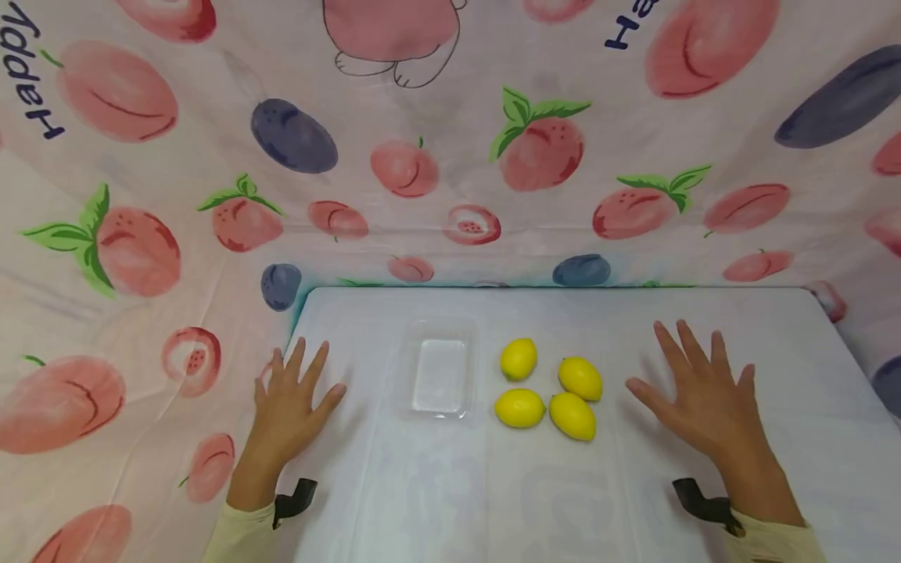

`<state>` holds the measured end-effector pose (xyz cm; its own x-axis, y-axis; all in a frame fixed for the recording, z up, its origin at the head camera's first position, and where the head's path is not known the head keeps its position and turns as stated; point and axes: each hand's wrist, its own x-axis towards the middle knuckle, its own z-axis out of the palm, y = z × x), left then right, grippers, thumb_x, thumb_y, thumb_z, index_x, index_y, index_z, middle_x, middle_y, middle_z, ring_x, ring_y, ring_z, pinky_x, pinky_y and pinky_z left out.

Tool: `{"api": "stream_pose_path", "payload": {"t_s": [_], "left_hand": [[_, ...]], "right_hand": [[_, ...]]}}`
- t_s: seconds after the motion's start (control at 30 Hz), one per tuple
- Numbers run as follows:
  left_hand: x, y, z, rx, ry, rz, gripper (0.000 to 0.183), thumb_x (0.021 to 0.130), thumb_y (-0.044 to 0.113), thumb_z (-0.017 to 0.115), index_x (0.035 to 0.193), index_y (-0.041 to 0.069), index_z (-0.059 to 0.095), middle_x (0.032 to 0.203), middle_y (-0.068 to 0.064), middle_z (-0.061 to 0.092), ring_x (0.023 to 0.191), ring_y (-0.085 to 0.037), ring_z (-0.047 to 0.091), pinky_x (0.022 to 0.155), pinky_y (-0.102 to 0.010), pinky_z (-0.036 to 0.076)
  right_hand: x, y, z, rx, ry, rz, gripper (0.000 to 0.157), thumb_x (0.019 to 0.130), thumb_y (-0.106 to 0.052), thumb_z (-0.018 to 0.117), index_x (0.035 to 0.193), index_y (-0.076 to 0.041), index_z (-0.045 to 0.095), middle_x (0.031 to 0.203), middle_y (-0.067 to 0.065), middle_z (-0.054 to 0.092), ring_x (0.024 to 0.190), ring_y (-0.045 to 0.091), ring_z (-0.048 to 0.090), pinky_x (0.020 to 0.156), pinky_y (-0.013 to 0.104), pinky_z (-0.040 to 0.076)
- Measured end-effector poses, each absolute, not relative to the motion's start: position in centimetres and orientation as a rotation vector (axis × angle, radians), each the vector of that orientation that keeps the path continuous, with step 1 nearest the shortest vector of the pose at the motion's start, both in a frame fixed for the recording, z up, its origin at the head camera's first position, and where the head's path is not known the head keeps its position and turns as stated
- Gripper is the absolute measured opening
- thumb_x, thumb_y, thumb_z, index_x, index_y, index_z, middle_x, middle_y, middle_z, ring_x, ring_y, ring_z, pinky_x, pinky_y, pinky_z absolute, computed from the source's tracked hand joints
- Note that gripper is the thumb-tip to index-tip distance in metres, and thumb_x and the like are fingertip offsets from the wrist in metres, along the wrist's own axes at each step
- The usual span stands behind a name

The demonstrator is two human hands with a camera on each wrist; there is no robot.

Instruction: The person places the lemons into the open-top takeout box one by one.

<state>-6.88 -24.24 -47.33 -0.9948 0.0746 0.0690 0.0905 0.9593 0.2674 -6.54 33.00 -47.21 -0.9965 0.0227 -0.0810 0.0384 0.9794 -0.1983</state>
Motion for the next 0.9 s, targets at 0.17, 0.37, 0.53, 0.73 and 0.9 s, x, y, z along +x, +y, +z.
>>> {"api": "stream_pose_path", "payload": {"t_s": [0.17, 0.37, 0.53, 0.73, 0.9], "left_hand": [[-6.4, -22.7, -48.0, -0.161, -2.932, -0.697, 0.058, 0.106, 0.045, 0.048, 0.156, 0.016, 0.044, 0.161, -0.019, 0.039, 0.146, -0.047, 0.036, 0.109, -0.079, 0.024], [-6.1, -20.0, -48.8, -0.071, -2.848, -1.147, 0.054, 0.11, 0.043, 0.039, 0.153, 0.012, 0.047, 0.155, -0.015, 0.046, 0.145, -0.037, 0.042, 0.116, -0.065, 0.032], [-6.1, -17.8, -49.2, 0.038, -2.799, -1.431, 0.059, 0.109, 0.048, 0.036, 0.156, 0.013, 0.042, 0.155, -0.014, 0.046, 0.145, -0.035, 0.043, 0.118, -0.059, 0.034], [-6.7, -15.0, -49.6, 0.18, -2.724, -1.646, 0.061, 0.109, 0.05, 0.037, 0.158, 0.015, 0.037, 0.158, -0.014, 0.045, 0.14, -0.036, 0.05, 0.114, -0.059, 0.039], [-8.1, -13.8, -49.6, 0.219, -2.716, -1.67, 0.06, 0.108, 0.051, 0.037, 0.158, 0.017, 0.038, 0.156, -0.015, 0.047, 0.134, -0.036, 0.056, 0.111, -0.059, 0.043]], "right_hand": [[-6.7, 33.0, -47.6, -0.026, 3.025, -0.357, 0.105, 0.092, -0.071, 0.055, 0.166, -0.023, -0.003, 0.167, 0.026, 0.016, 0.138, 0.058, 0.032, 0.097, 0.084, 0.029], [-7.0, 32.5, -48.3, -0.033, 2.959, -0.475, 0.101, 0.095, -0.068, 0.053, 0.165, -0.025, -0.005, 0.158, 0.03, 0.036, 0.13, 0.058, 0.042, 0.094, 0.08, 0.036], [-7.4, 31.4, -48.8, -0.044, 2.942, -0.567, 0.099, 0.096, -0.065, 0.054, 0.166, -0.023, -0.003, 0.151, 0.027, 0.048, 0.126, 0.05, 0.052, 0.089, 0.075, 0.044], [-7.9, 30.4, -49.3, -0.014, 2.932, -0.62, 0.097, 0.098, -0.064, 0.052, 0.166, -0.02, -0.002, 0.149, 0.025, 0.051, 0.122, 0.048, 0.056, 0.086, 0.072, 0.046], [-8.7, 29.4, -49.7, 0.015, 2.923, -0.68, 0.092, 0.1, -0.064, 0.046, 0.166, -0.017, 0.001, 0.145, 0.025, 0.055, 0.12, 0.048, 0.057, 0.086, 0.071, 0.046]]}}
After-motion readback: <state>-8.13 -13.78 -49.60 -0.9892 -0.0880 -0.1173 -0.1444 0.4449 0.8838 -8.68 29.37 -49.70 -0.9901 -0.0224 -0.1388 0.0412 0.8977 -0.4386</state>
